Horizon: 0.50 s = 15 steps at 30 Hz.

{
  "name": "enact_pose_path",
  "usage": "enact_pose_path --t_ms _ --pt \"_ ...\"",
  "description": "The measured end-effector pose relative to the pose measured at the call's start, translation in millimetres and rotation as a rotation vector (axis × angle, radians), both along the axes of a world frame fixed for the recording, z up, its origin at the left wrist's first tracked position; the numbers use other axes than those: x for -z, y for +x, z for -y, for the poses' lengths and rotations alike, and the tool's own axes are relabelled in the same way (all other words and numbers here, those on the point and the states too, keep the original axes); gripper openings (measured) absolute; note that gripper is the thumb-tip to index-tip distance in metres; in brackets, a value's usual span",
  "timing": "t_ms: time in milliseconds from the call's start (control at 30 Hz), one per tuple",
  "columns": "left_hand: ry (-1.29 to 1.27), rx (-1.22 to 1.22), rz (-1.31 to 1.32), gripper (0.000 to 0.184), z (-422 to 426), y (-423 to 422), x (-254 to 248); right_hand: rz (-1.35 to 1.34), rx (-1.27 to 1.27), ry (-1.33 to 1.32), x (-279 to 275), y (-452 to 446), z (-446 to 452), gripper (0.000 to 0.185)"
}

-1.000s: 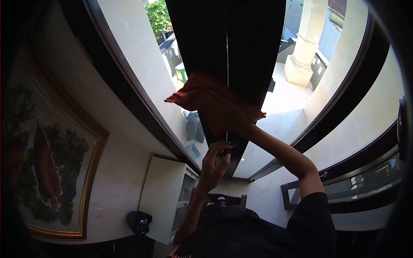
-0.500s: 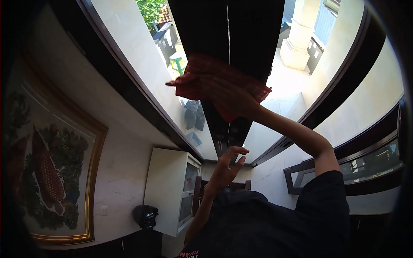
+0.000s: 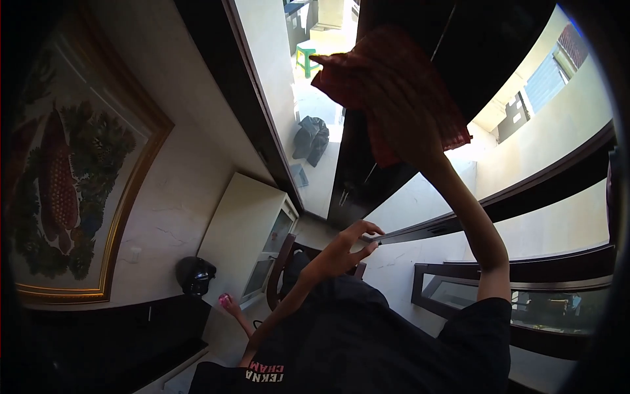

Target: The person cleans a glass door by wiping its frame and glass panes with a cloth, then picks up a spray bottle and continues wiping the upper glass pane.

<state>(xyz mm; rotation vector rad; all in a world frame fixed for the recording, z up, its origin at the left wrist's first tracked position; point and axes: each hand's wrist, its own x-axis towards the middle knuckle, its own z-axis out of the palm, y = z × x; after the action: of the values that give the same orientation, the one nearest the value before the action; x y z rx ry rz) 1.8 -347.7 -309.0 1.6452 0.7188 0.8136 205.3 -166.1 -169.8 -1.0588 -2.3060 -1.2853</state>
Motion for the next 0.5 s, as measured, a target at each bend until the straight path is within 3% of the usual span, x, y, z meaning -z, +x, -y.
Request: enact_pose_path --t_ms 33,100,200,333,400,433,500 --pt "0.016 -0.002 -0.015 0.030 -2 1 -5 0.050 -0.025 -0.053 48 10 -4 0.052" --pt "0.029 0.004 -0.027 0.030 -4 2 -6 -0.177 -0.050 -0.167 126 40 -11 0.049" --pt "-0.092 0.082 -0.072 0.030 -2 2 5 -0.170 0.012 -0.123 103 48 -8 0.050" --pt "-0.147 0.139 -0.082 0.032 8 11 23 -0.183 0.086 -0.057 30 20 1 0.053" --pt "-0.210 0.275 -0.059 0.032 12 20 25 -0.248 0.317 -0.257 -10 -13 17 0.053" --pt "-0.234 0.328 -0.114 0.032 14 24 22 -0.259 0.321 -0.265 3 -9 13 0.053" --pt "-0.192 0.365 -0.110 0.032 16 29 24 0.043 0.007 0.165 55 7 -4 0.054"
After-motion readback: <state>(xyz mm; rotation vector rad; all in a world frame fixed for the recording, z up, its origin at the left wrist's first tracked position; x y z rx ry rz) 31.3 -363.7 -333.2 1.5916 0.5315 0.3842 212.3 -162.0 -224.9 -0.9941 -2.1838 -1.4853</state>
